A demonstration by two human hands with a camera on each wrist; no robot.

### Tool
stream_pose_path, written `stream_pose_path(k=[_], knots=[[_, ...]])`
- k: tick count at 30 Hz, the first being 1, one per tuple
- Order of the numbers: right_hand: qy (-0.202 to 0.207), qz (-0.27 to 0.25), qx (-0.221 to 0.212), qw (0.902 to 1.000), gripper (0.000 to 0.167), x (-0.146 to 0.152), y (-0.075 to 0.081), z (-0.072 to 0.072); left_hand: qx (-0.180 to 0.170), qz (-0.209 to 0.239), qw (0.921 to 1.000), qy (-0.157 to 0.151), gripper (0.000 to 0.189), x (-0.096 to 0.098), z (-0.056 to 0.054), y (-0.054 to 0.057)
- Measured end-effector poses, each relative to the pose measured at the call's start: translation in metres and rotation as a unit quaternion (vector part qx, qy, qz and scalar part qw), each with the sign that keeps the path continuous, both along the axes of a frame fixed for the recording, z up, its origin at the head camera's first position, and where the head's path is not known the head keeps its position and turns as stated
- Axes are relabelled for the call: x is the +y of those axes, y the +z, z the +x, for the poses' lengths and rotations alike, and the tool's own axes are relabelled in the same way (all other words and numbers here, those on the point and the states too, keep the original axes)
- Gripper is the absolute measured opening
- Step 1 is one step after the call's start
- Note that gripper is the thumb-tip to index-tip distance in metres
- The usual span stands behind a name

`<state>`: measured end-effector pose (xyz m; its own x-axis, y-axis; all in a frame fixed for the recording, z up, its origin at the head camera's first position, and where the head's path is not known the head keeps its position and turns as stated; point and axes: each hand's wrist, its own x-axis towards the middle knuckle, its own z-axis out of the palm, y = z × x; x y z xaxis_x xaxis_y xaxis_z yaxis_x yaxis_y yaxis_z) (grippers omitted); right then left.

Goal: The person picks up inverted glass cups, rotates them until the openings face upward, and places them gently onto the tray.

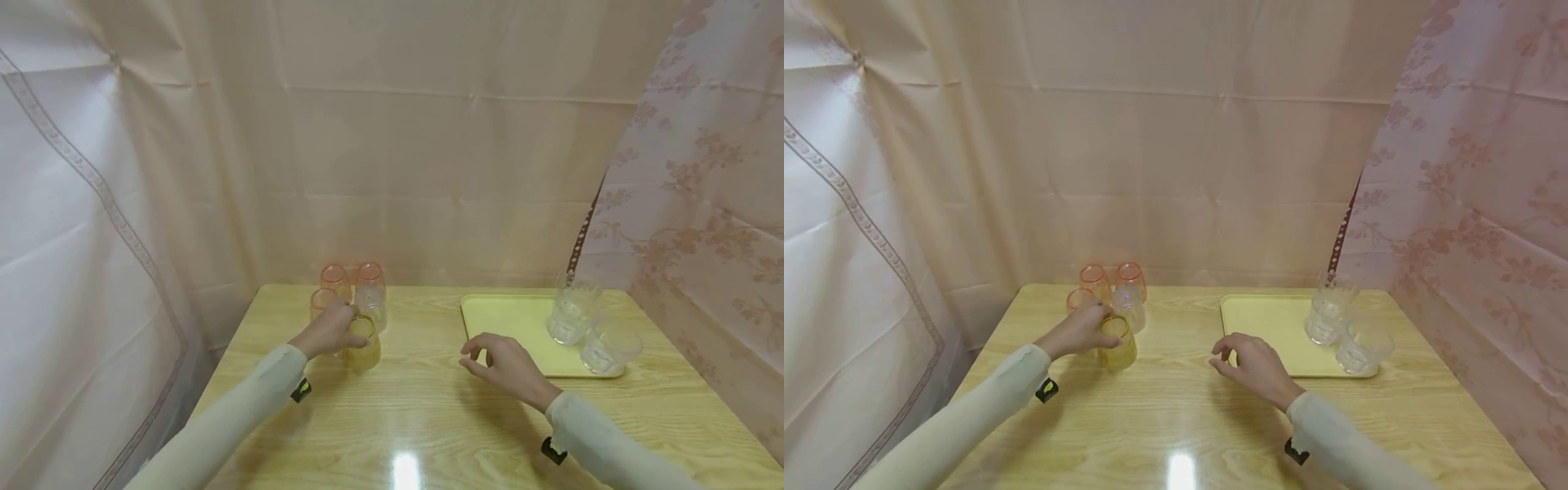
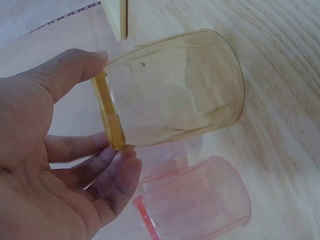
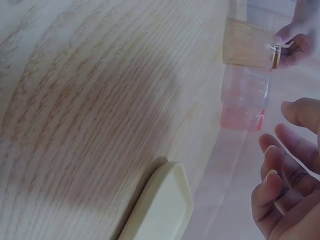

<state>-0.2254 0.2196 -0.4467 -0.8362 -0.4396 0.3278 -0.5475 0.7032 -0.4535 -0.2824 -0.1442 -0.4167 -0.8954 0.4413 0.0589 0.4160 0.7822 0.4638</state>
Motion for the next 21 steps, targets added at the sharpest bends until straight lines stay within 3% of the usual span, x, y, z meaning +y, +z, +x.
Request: stream_pose_path(k=[13, 21], knots=[[0.009, -0.011, 0.009, 0.9999, 0.011, -0.0021, -0.0027, 0.0002, 0.01, -0.03, 0.9979, -0.056, 0.056, -0.0005, -0.0017, 0.0062], [0.006, -0.002, 0.0, 1.0, 0.015, -0.0034, -0.0023, -0.0004, -0.009, -0.033, 0.998, -0.053, 0.052, -0.0014, -0.0019, 0.0095]])
